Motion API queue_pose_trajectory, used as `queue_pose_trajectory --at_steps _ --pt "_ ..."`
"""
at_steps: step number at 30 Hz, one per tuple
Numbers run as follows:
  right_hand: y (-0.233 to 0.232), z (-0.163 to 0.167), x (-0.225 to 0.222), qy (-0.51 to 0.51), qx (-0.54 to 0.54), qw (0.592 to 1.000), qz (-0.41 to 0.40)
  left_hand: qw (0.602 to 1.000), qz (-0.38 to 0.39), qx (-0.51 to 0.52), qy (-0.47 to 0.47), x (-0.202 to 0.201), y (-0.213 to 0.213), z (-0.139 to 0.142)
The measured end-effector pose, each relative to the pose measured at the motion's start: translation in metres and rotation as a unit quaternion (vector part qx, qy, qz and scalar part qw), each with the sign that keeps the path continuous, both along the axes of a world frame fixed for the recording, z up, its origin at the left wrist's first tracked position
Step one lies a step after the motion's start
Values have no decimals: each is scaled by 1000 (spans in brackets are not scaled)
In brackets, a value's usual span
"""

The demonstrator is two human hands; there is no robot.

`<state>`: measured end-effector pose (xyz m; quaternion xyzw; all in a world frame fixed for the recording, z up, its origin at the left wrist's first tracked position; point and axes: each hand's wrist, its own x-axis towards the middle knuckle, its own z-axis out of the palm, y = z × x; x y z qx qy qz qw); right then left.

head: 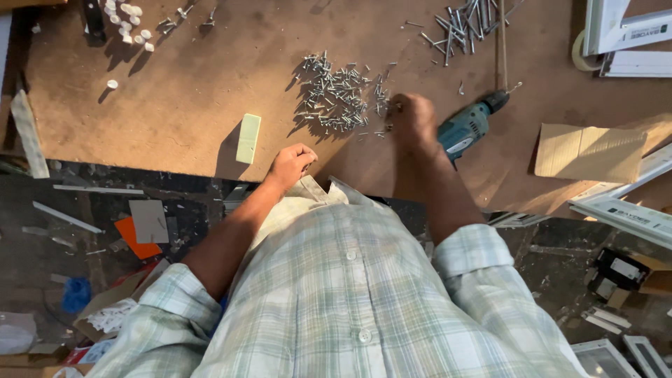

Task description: The person stands at a workbench and picks screws one at a time from a scattered pile, moving and grouping them on the bench surface. They occasionally reach toward a cordless drill resting on the bench while continuing to handle the screws by hand.

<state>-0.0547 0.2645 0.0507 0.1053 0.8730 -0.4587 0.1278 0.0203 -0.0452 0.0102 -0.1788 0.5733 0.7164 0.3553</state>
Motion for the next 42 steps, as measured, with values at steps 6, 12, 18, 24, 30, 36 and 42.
queue_pose_trajectory --at_steps 6,12,18,24,30,36,42 --pt "47 -2 -8 84 32 984 -151 999 25 -13 -23 6 -23 -3" --pt "46 2 -6 115 94 986 -70 999 17 -26 -18 11 -23 -3" --pt "31 12 -12 158 186 966 87 1000 5 -24 -18 4 -8 3" --pt "36 15 -18 74 217 971 73 1000 11 -15 -24 -1 -5 3" --pt "40 9 -15 85 207 972 77 1000 9 -23 -16 8 -12 -2" --pt "53 9 -15 122 -131 983 -40 999 9 -31 -18 12 -16 -2" --pt "76 23 -15 -52 -574 790 -209 1000 22 -14 -16 5 -16 -2"
